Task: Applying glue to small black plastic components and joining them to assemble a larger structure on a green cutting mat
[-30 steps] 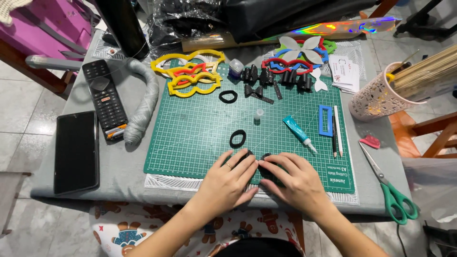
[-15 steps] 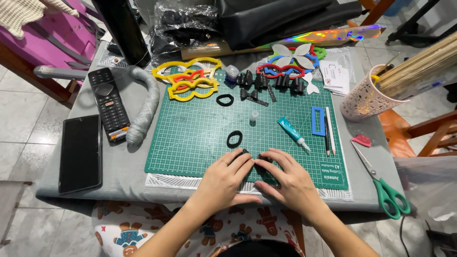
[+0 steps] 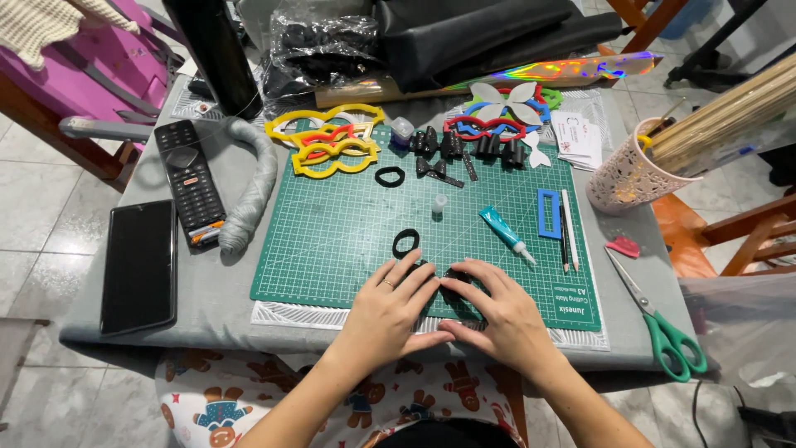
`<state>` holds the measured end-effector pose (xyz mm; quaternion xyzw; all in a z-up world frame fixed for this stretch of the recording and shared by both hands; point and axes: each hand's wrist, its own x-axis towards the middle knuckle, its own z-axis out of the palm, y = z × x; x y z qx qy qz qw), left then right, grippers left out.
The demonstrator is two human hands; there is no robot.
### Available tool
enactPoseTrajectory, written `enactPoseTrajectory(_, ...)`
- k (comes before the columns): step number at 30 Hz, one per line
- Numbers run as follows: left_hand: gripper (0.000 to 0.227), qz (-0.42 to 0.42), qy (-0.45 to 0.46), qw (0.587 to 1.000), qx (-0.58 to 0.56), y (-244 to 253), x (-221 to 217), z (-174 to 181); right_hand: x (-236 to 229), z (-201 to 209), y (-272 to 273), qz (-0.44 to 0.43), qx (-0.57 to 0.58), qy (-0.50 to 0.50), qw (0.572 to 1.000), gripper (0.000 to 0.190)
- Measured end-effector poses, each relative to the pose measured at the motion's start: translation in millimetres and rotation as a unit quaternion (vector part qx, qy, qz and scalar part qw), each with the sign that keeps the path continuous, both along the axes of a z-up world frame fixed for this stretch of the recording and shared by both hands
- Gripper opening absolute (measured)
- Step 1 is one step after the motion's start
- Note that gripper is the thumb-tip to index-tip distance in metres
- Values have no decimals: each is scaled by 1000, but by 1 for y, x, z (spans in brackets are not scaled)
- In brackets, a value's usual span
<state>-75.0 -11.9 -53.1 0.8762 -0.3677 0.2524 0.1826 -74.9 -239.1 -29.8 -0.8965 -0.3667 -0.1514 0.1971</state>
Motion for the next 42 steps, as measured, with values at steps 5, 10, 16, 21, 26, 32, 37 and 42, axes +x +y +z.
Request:
enactPoseTrajectory(5, 65, -5, -6, 1000, -16, -2, 0, 1, 2, -2, -1, 0, -1, -9, 1000, 53)
enactPoseTrajectory(10, 67, -4, -4, 1000, -13, -2, -1, 0, 0, -3, -1, 0, -2, -10, 1000, 53)
enactPoseTrajectory(16, 68, -6, 3, 1000, -26, -3, -2, -1, -1, -1, -1, 0, 3, -5, 1000, 54)
enactPoseTrajectory(21, 68, -13, -2, 999, -48, -4, 0, -3, 2, -1, -1, 6, 11, 4, 1000, 53)
enactPoseTrajectory(26, 66, -22, 17, 998, -52, -2, 1, 3, 3, -3, -2, 7, 12, 5, 1000, 54)
enactPoseTrajectory(32, 67, -28, 30, 998, -42, -2, 5, 1, 5, -7, -6, 4, 7, 14, 1000, 57)
enactPoseTrajectory(37, 68, -30, 36, 999, -15, -1, 3, 4, 3, -7, -7, 4, 1, 13, 1000, 56)
enactPoseTrajectory(42, 76, -38, 97, 993, 55, 4, 13, 11, 4, -8, -7, -1, 11, 15, 1000, 57)
